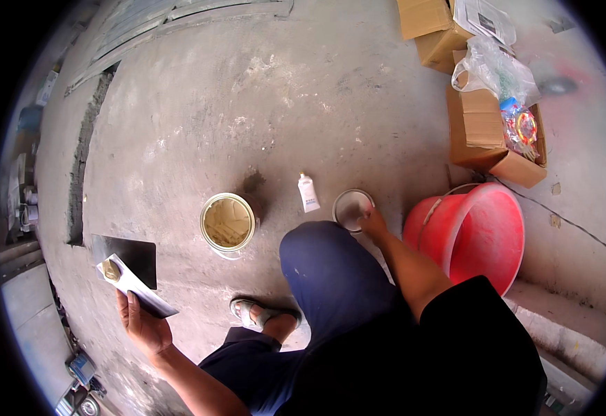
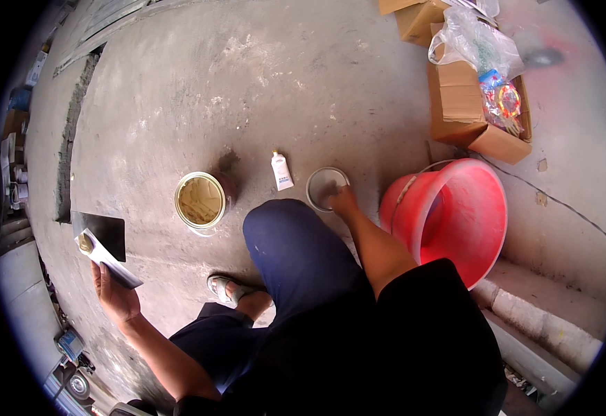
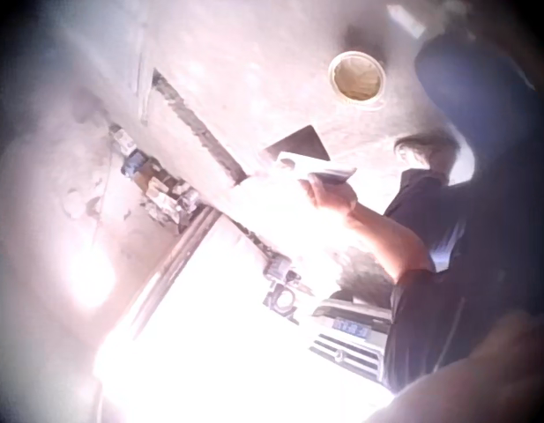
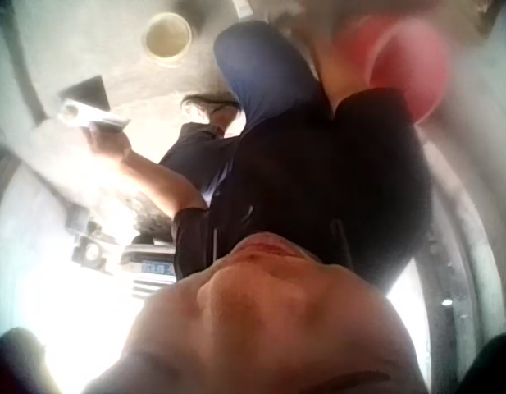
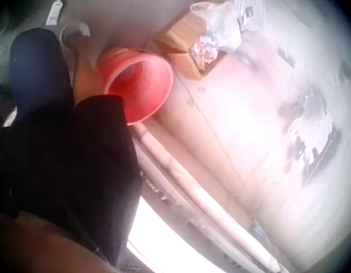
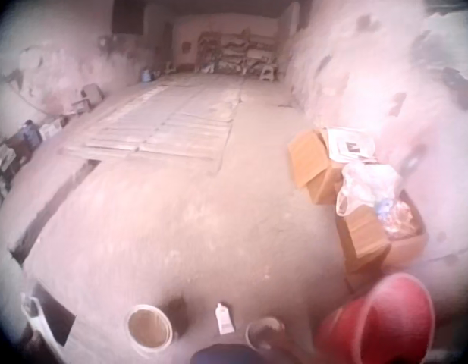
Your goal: The person prepares and applies body filler to the front fender of a silver car. They scoop filler from a container onto a metal spreader, add a hardener, and mix the substances before applying the mixture to the vehicle's surface.
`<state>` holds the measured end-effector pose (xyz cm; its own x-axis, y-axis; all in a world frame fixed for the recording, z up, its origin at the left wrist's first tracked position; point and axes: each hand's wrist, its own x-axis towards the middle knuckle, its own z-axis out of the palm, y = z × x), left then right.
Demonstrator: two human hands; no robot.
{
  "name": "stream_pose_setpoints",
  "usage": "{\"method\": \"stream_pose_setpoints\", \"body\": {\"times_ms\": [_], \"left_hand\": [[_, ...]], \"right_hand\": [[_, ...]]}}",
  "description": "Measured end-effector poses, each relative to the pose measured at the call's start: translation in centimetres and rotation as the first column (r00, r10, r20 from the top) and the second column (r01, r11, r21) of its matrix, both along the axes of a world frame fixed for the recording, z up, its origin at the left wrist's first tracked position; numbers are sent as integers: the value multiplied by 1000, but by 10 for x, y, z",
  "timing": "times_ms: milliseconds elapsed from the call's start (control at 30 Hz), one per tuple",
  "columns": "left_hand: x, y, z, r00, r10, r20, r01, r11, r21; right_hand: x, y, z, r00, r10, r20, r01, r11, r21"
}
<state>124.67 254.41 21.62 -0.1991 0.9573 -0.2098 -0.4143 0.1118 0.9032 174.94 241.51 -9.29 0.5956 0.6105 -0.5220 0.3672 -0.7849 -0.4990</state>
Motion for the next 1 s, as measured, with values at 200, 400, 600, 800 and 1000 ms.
{"method": "stream_pose_setpoints", "body": {"times_ms": [200,400,600,800,1000], "left_hand": [[-19,-18,-3,999,0,-49,-2,999,-32],[-22,-31,-4,997,10,-79,-14,999,-49],[-6,-18,13,983,93,-161,-114,985,-130],[-6,-23,12,977,181,-116,-195,974,-116],[-12,-36,13,951,294,-94,-304,945,-121]], "right_hand": [[21,-30,-85,934,-149,325,233,943,-236],[17,0,-33,983,-142,114,170,940,-294],[1,58,62,886,74,458,-202,951,236],[-97,163,169,282,560,779,-951,57,303],[-188,191,140,-115,675,729,-768,-526,365]]}}
